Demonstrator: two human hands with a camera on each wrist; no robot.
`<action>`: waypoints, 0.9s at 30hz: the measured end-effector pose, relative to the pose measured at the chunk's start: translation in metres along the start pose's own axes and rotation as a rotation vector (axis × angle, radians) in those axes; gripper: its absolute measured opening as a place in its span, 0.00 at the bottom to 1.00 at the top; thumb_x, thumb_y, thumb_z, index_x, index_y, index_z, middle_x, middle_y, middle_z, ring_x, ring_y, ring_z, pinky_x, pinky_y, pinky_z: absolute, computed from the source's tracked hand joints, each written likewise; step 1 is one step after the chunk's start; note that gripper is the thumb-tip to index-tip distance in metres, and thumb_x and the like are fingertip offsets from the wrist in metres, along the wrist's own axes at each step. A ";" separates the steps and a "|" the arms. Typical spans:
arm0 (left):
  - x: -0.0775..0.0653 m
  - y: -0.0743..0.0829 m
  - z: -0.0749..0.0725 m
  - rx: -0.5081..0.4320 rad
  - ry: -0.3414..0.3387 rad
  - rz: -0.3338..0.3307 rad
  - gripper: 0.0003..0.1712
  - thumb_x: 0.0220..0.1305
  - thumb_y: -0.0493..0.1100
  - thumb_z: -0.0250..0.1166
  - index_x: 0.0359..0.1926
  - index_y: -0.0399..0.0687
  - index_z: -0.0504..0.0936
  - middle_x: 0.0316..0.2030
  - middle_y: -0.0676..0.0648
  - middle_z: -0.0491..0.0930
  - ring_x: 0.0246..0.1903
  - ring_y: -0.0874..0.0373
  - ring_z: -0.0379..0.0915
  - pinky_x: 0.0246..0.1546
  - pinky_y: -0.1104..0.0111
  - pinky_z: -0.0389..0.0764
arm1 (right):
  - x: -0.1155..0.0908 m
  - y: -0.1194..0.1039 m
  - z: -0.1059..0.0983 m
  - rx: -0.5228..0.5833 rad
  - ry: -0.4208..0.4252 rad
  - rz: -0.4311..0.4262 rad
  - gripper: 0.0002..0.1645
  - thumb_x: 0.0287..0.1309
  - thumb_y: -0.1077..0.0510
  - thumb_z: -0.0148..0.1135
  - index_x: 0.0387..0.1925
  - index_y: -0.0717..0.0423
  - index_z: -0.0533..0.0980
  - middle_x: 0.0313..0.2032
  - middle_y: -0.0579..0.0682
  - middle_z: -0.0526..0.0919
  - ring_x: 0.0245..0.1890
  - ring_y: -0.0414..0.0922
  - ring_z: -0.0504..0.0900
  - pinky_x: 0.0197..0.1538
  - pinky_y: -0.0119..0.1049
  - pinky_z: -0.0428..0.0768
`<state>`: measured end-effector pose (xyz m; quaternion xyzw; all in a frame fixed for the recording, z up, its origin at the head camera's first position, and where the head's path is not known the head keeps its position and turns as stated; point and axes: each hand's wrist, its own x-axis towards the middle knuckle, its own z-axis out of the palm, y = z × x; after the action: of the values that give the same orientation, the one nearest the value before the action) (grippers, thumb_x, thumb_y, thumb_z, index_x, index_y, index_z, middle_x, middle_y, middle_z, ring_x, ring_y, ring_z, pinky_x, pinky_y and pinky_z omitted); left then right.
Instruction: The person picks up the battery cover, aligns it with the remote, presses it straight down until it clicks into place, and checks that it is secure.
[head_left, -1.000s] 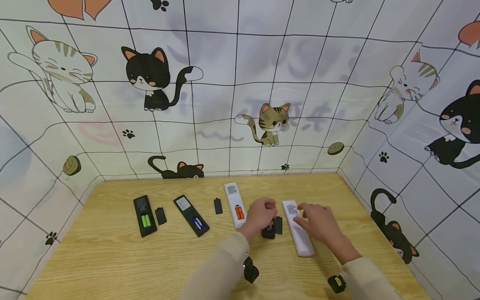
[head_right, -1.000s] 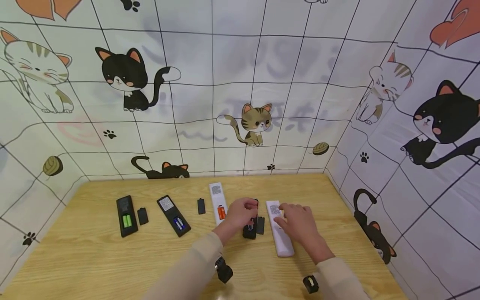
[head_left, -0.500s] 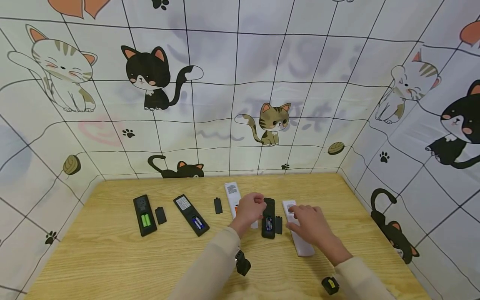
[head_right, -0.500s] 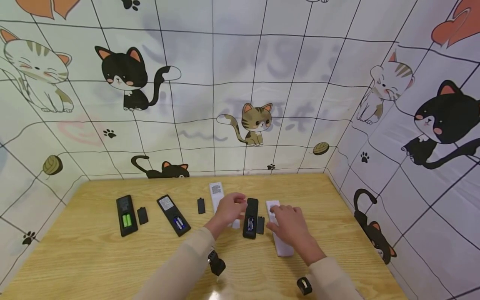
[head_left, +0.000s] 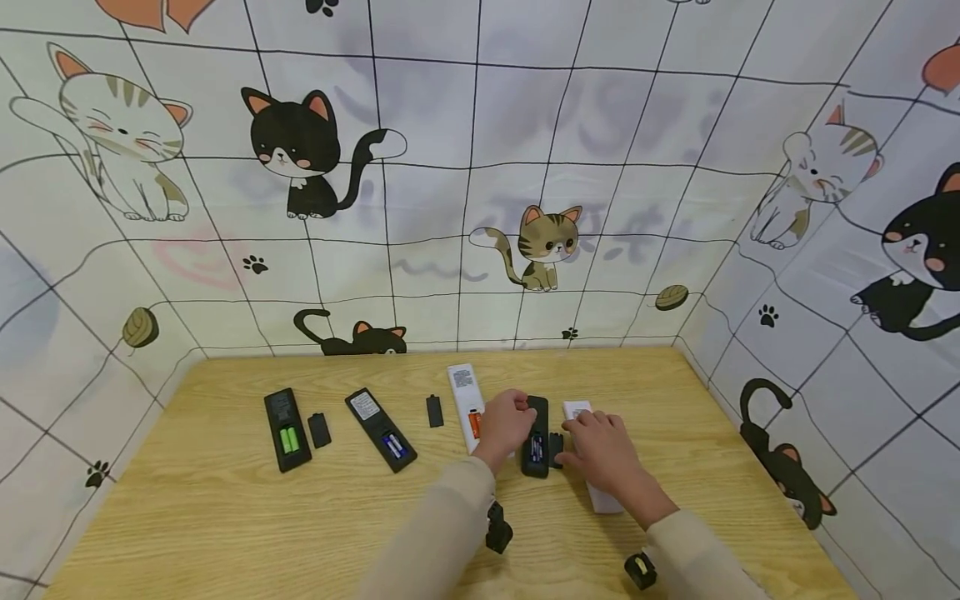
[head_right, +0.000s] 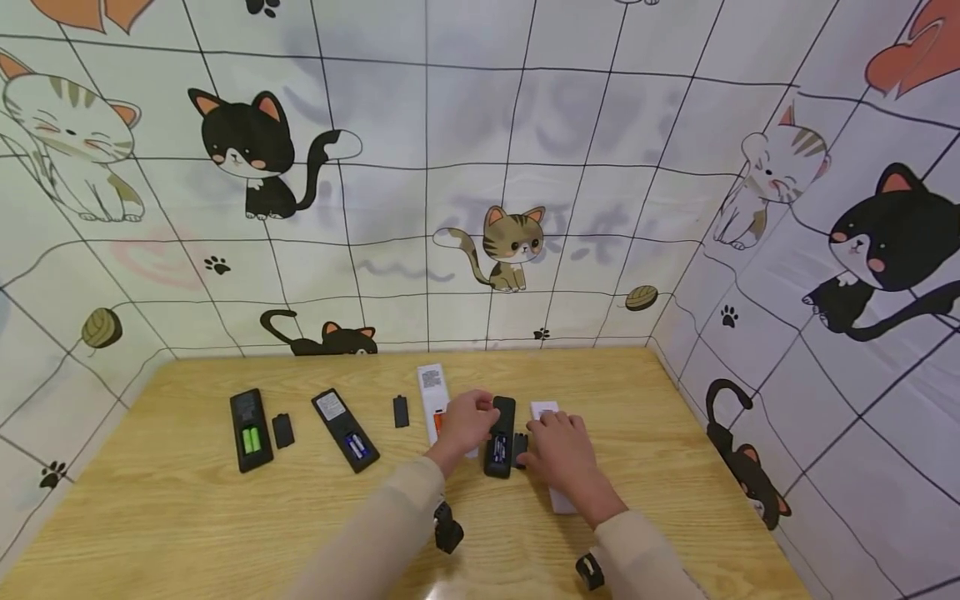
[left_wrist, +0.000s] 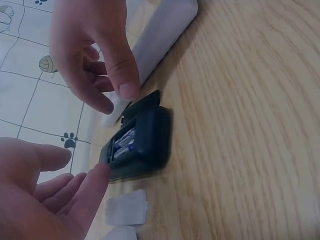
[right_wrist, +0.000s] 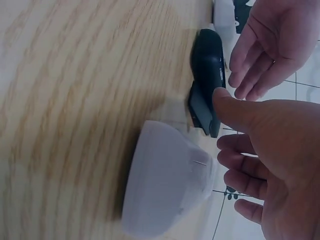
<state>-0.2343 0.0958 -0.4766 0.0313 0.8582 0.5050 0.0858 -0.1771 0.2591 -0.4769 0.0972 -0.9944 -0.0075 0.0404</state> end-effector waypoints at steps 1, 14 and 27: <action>0.000 0.000 0.001 0.019 0.008 0.006 0.18 0.67 0.45 0.62 0.56 0.44 0.80 0.46 0.48 0.83 0.45 0.54 0.80 0.47 0.60 0.80 | 0.001 0.000 0.002 -0.004 0.001 0.001 0.30 0.53 0.39 0.69 0.52 0.52 0.79 0.48 0.53 0.80 0.50 0.54 0.77 0.56 0.55 0.70; 0.005 0.003 0.020 0.251 0.070 0.010 0.21 0.63 0.49 0.65 0.56 0.48 0.80 0.44 0.45 0.85 0.37 0.50 0.82 0.34 0.60 0.80 | 0.004 0.000 0.014 -0.046 0.036 -0.028 0.35 0.45 0.39 0.75 0.51 0.53 0.81 0.43 0.53 0.81 0.46 0.53 0.76 0.54 0.52 0.69; 0.006 0.005 0.030 0.427 0.101 -0.011 0.21 0.60 0.49 0.68 0.49 0.40 0.80 0.37 0.41 0.84 0.34 0.48 0.81 0.31 0.56 0.80 | 0.009 -0.006 0.014 -0.073 -0.004 -0.011 0.32 0.42 0.40 0.76 0.48 0.51 0.81 0.33 0.48 0.76 0.40 0.50 0.72 0.51 0.51 0.68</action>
<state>-0.2348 0.1247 -0.4871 0.0187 0.9491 0.3124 0.0370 -0.1858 0.2518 -0.4907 0.1010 -0.9930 -0.0441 0.0417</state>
